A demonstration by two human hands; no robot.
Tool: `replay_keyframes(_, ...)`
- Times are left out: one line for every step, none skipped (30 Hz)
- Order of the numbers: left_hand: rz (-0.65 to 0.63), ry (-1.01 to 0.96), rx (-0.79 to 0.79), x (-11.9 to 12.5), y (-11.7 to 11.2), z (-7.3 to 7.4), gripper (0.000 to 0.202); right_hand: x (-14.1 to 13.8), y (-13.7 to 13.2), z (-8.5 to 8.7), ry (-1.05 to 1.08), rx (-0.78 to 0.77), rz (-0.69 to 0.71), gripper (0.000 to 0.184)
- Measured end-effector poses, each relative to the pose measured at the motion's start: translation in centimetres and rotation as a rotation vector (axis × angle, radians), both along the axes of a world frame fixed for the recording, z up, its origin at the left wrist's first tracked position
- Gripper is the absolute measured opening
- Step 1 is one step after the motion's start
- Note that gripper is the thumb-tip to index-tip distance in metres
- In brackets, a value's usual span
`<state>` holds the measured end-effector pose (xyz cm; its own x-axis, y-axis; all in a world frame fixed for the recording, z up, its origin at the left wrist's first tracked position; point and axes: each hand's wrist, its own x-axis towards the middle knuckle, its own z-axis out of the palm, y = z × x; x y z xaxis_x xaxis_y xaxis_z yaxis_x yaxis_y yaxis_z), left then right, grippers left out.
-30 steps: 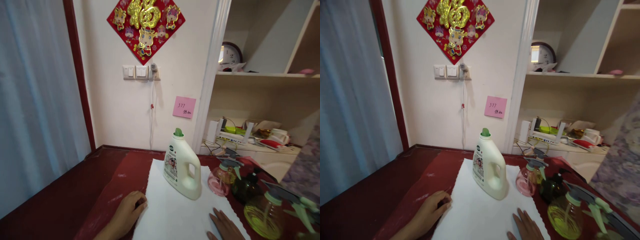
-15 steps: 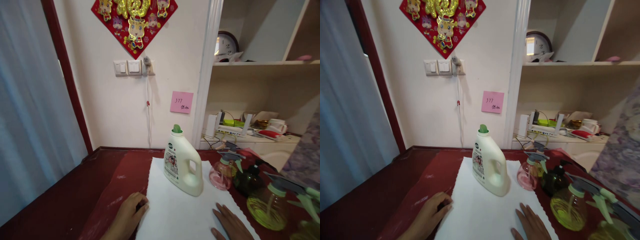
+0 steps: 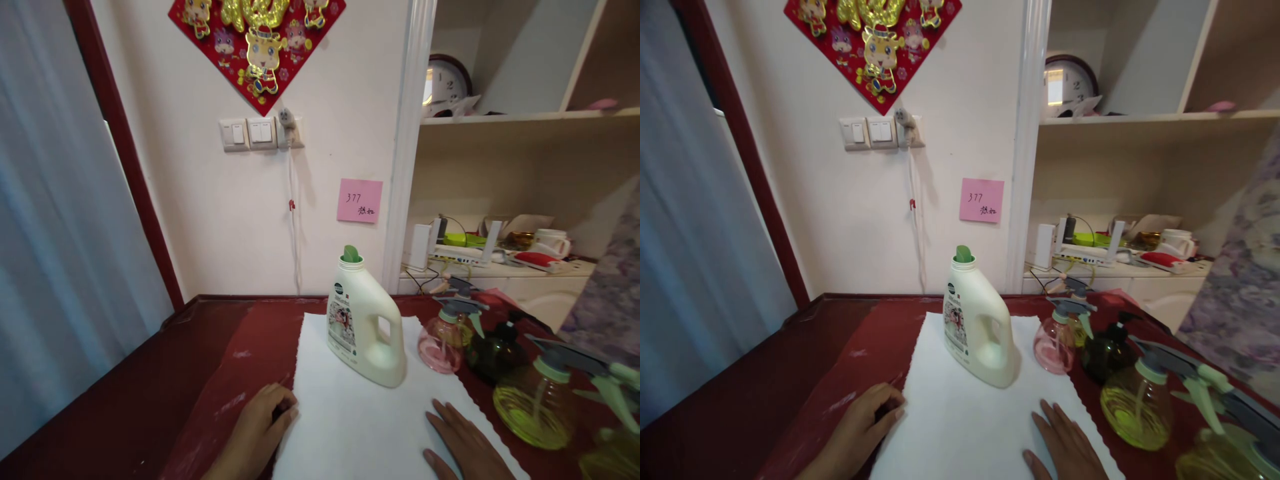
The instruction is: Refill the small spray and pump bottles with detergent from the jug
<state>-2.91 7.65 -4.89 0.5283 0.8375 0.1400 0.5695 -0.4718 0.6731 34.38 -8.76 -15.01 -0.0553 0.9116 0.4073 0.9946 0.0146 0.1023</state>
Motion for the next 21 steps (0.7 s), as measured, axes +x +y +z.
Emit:
replay_keyframes(-0.004,-0.001,0.002,0.0,0.0,0.0,0.014,-0.1,0.0,0.2,0.025,-0.014,-0.006,0.056)
replay_keyframes(-0.008,-0.001,0.002,0.0,0.0,0.1,0.014,-0.2,0.0,0.4,0.046,-0.027,-0.013,0.055)
replay_keyframes(-0.012,0.002,-0.001,0.0,0.0,0.1,0.015,-0.3,0.0,0.6,0.060,-0.037,-0.018,0.054)
replay_keyframes(-0.011,0.003,-0.005,0.0,0.0,0.2,0.015,-0.4,0.0,0.8,0.065,-0.043,-0.022,0.054)
replay_keyframes(-0.011,0.006,-0.007,0.0,0.0,0.2,0.015,-0.5,0.0,1.0,0.062,-0.042,-0.023,0.054)
replay_keyframes(-0.011,0.008,-0.009,0.0,0.1,0.2,0.015,-0.6,0.0,1.2,0.054,-0.037,-0.022,0.053)
replay_keyframes(-0.008,0.010,-0.009,0.0,0.1,0.2,0.015,-0.7,0.0,1.3,0.046,-0.030,-0.021,0.054)
replay_keyframes(-0.008,0.013,-0.009,0.0,0.1,0.2,0.015,-0.8,0.0,1.4,0.039,-0.021,-0.020,0.054)
replay_keyframes(-0.010,0.014,-0.007,0.0,0.1,0.1,0.015,-0.9,0.0,1.5,0.036,-0.012,-0.020,0.054)
replay_keyframes(-0.012,0.016,-0.005,0.0,0.1,0.1,0.015,-1.0,0.1,1.6,0.039,-0.006,-0.020,0.053)
replay_keyframes(-0.016,0.018,-0.003,0.0,0.1,0.0,0.015,-1.1,0.1,1.7,0.048,-0.005,-0.024,0.053)
replay_keyframes(-0.019,0.020,0.002,0.0,0.1,0.0,0.015,-1.2,0.1,1.7,0.062,-0.007,-0.031,0.052)
replay_keyframes(-0.022,0.022,0.005,0.0,0.2,0.0,0.015,-1.2,0.1,1.8,0.078,-0.012,-0.037,0.052)
replay_keyframes(-0.023,0.023,0.006,0.0,0.2,0.0,0.014,-1.3,0.1,1.8,0.096,-0.018,-0.044,0.052)
replay_keyframes(-0.023,0.023,0.007,0.0,0.1,0.0,0.014,-1.3,0.2,1.8,0.111,-0.024,-0.052,0.052)
replay_keyframes(-0.024,0.024,0.006,-0.1,0.1,0.0,0.014,-1.3,0.2,1.9,0.119,-0.030,-0.056,0.052)
replay_keyframes(-0.025,0.026,0.006,-0.1,0.1,0.0,0.014,-1.4,0.2,1.9,0.120,-0.033,-0.058,0.052)
replay_keyframes(-0.027,0.027,0.007,-0.1,0.1,0.0,0.014,-1.4,0.2,1.9,0.115,-0.036,-0.056,0.053)
replay_keyframes(-0.028,0.027,0.010,-0.1,0.1,0.1,0.014,-1.3,0.2,1.9,0.106,-0.038,-0.054,0.053)
replay_keyframes(-0.026,0.027,0.012,-0.1,0.0,0.1,0.014,-1.2,0.2,1.8,0.095,-0.034,-0.055,0.053)
replay_keyframes(-0.022,0.028,0.011,-0.1,0.0,0.1,0.014,-1.1,0.2,1.7,0.083,-0.026,-0.054,0.053)
